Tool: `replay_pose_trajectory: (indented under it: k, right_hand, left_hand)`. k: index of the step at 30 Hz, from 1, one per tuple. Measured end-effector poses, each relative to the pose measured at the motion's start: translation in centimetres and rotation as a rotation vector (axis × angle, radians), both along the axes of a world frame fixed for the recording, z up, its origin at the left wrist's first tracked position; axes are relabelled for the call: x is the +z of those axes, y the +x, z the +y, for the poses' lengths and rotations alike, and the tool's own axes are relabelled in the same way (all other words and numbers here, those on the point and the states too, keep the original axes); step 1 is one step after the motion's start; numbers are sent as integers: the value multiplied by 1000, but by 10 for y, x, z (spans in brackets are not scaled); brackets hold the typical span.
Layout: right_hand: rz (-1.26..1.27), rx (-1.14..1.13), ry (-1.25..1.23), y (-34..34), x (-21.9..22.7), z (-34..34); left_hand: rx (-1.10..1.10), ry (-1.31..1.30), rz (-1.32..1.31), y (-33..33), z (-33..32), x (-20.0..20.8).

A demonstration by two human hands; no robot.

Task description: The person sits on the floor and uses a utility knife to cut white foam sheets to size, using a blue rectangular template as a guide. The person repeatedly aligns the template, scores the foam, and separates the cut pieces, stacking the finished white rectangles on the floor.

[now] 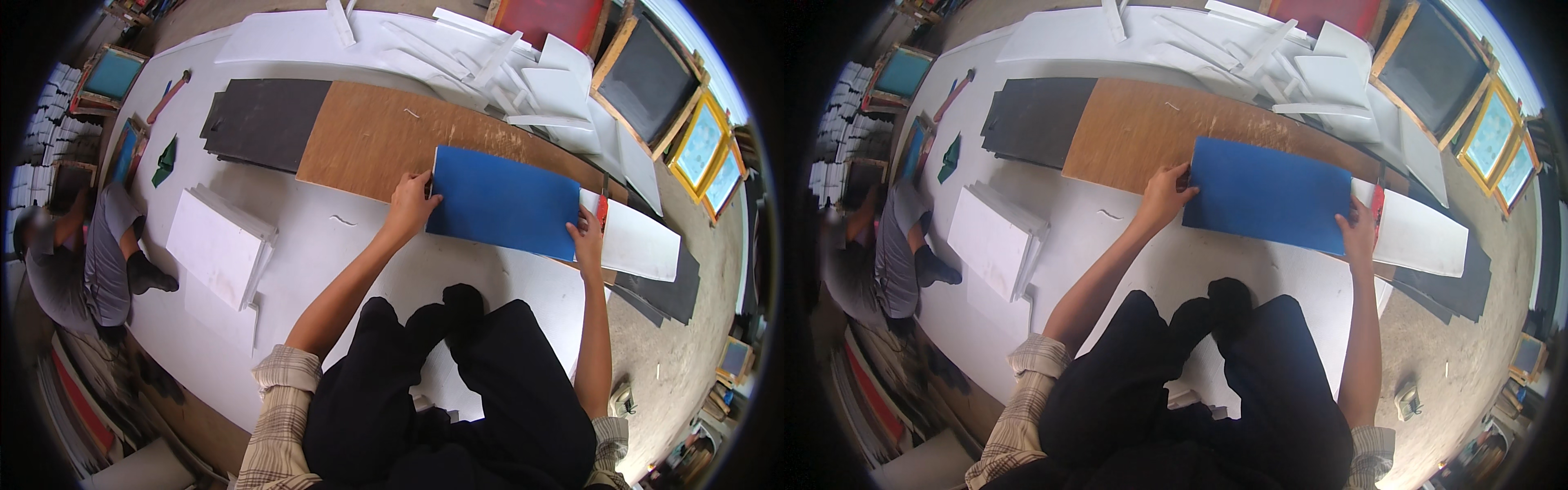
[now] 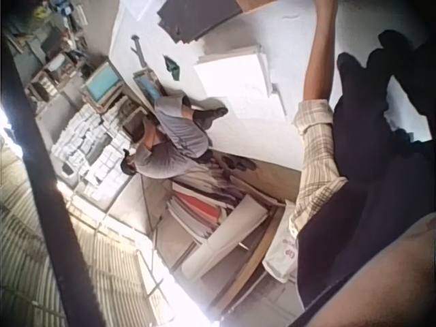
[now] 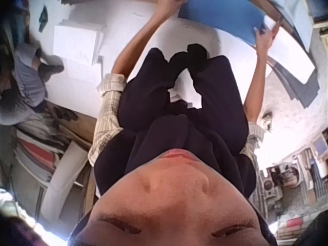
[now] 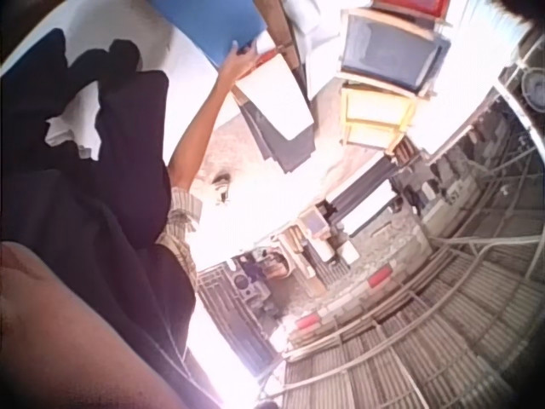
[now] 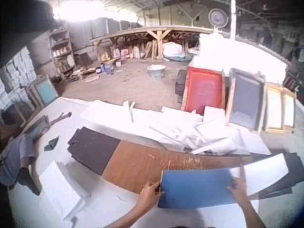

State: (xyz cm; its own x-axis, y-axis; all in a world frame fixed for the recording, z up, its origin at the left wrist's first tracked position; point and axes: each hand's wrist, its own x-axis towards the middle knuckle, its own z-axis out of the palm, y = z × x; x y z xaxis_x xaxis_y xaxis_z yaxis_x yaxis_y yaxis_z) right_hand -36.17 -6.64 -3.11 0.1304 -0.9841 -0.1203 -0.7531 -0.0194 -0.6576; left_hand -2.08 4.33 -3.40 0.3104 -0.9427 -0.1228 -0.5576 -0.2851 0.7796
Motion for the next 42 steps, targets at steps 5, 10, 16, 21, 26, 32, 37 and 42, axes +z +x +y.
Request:
replay_pose_trajectory:
  k: [5, 10, 16, 21, 26, 32, 37, 42]
  right_hand:
    - [-12, 19, -8, 1, -3, -4]
    - [-14, 19, -45, -6, -9, -2]
    - [-37, 18, -90, -1, -16, -9]
    - [-70, 163, -48, 57, 3, -1]
    - [-238, 139, 93, 68, 9, -8]
    - [-387, 50, 130, 64, -3, -13]
    - [-422, 3, 84, 67, -5, -10]
    - [-392, 5, 71, 72, 2, -7]
  left_hand:
    - [73, 33, 271, 9, -9, -18]
    - [116, 234, 604, 7, -21, 20]
    - [127, 84, 593, 14, -23, 32]
    - [235, -21, 535, 52, -10, 15]
    - [151, -5, -206, 58, -3, -4]
    - [162, -106, -135, 58, -3, -11]
    - [157, -39, -157, 53, -4, -8]
    - [145, -73, -235, 53, -1, -16]
